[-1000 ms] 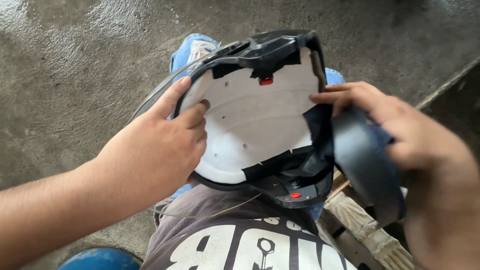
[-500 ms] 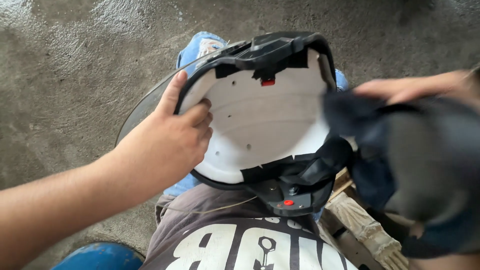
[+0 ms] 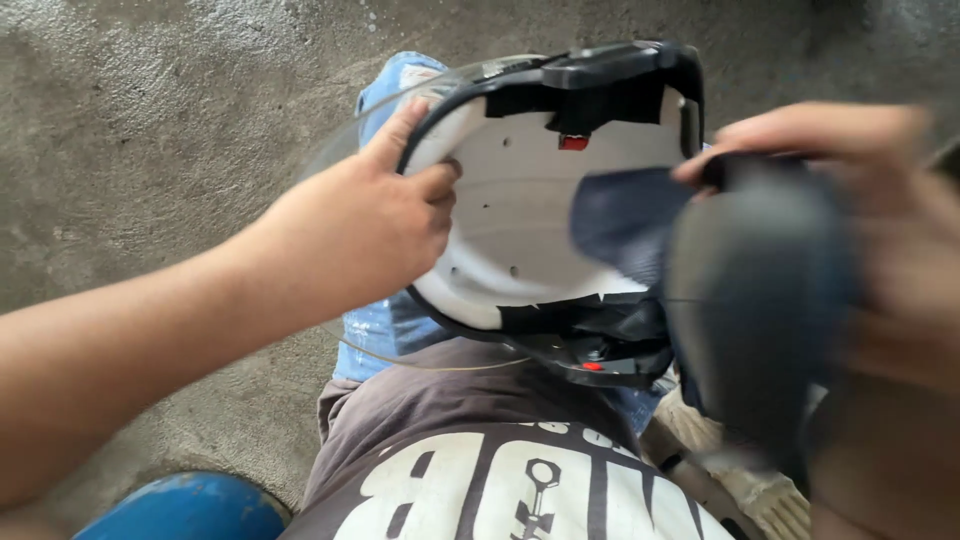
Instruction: Reassembling the padding and visor of a motorcycle helmet.
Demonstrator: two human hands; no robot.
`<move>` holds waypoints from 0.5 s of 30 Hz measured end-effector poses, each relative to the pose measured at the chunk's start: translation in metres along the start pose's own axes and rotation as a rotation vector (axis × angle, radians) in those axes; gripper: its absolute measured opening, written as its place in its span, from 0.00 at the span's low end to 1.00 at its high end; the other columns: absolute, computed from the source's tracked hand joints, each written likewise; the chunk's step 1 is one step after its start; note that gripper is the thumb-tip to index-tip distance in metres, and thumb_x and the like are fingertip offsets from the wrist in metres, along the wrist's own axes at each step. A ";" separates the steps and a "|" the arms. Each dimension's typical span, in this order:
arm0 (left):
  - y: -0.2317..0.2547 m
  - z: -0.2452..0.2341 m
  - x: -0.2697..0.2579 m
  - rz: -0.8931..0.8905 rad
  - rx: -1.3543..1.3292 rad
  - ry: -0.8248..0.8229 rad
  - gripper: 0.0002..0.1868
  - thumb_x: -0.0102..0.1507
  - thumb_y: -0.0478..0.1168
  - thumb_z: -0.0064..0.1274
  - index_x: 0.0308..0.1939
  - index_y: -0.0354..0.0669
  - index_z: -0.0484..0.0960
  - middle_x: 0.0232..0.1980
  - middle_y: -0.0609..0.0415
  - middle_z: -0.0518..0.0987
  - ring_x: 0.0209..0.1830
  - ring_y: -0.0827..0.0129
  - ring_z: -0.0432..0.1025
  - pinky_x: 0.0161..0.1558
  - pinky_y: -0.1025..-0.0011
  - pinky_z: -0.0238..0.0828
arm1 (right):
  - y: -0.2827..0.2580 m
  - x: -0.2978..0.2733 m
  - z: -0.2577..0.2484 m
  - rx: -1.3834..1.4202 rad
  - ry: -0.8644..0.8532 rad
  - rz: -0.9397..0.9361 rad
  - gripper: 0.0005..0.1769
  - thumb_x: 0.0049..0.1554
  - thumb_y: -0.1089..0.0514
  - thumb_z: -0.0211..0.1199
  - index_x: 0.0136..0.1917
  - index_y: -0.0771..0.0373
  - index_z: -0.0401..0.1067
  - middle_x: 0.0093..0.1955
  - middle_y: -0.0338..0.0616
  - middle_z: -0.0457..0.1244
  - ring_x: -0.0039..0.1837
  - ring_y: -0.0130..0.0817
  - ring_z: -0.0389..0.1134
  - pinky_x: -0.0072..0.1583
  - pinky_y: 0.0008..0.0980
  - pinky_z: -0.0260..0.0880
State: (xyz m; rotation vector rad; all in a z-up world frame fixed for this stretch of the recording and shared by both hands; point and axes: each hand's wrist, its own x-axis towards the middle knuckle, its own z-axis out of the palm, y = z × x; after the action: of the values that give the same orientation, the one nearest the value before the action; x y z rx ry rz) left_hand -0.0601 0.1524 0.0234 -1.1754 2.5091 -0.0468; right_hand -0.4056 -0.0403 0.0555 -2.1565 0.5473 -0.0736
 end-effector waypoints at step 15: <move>0.036 -0.024 -0.061 -0.293 -0.332 0.296 0.19 0.56 0.42 0.48 0.44 0.34 0.85 0.58 0.46 0.80 0.68 0.58 0.68 0.74 0.53 0.53 | -0.058 0.096 0.083 0.015 -0.053 -0.236 0.31 0.44 0.65 0.64 0.61 0.59 0.63 0.62 0.45 0.63 0.61 0.38 0.67 0.59 0.32 0.65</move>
State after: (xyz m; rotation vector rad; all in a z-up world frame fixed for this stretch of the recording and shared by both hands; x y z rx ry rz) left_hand -0.0592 0.2183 0.0586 -1.7822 2.6401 0.1346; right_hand -0.2780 0.0129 0.0368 -2.1934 0.2595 -0.1489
